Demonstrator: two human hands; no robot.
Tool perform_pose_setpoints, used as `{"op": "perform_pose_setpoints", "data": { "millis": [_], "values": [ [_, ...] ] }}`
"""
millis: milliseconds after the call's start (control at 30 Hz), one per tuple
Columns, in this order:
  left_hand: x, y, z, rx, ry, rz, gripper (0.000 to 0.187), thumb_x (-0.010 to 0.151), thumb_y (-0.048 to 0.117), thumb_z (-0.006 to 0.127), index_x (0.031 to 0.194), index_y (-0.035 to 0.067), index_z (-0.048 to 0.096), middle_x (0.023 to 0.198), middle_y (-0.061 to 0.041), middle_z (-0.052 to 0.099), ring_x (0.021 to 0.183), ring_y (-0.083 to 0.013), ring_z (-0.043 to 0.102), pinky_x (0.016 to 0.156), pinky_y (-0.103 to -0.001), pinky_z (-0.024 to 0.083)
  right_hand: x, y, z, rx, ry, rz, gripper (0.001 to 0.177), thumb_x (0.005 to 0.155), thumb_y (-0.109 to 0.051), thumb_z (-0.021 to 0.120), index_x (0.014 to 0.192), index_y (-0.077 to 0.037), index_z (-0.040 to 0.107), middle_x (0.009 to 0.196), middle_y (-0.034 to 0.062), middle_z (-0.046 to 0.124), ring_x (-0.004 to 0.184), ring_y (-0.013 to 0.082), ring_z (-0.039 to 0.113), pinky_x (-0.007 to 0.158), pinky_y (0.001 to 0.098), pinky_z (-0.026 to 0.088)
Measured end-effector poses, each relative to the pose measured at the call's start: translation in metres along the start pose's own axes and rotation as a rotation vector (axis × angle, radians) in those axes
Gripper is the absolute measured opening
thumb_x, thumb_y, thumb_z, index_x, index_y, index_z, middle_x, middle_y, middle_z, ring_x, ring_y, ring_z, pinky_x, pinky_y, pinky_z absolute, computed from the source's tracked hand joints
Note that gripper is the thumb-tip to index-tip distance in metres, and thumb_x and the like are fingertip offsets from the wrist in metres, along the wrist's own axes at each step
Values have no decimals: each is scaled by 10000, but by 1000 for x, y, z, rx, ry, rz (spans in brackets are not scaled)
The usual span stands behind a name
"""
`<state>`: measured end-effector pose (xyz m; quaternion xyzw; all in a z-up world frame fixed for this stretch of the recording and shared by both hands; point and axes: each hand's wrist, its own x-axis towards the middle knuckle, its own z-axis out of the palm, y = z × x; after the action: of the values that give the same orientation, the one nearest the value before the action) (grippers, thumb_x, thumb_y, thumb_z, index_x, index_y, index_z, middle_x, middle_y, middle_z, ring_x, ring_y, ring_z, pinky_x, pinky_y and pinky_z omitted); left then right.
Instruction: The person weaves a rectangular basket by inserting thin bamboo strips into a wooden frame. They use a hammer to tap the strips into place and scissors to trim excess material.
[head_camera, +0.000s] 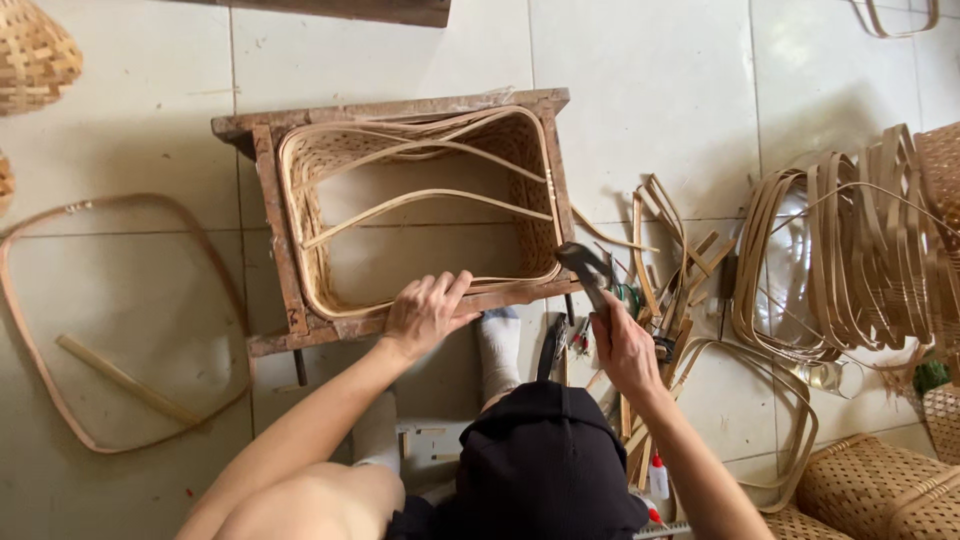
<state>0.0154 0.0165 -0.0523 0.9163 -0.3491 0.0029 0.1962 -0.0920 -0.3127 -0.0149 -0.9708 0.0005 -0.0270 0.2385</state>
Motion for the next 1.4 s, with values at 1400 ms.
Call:
{"op": "perform_pose_setpoints", "data": {
  "millis": [1400],
  "values": [
    [129,-163,-13,-102,189,-216,64,932,50,744,890,6,766,821,-131,728,719,-207,709,558,-280,609,112,1,-6,54,-49,-19,660,982,-49,599,1589,-168,366,906,166,647,680,277,637,596,428,579]
  ]
}}
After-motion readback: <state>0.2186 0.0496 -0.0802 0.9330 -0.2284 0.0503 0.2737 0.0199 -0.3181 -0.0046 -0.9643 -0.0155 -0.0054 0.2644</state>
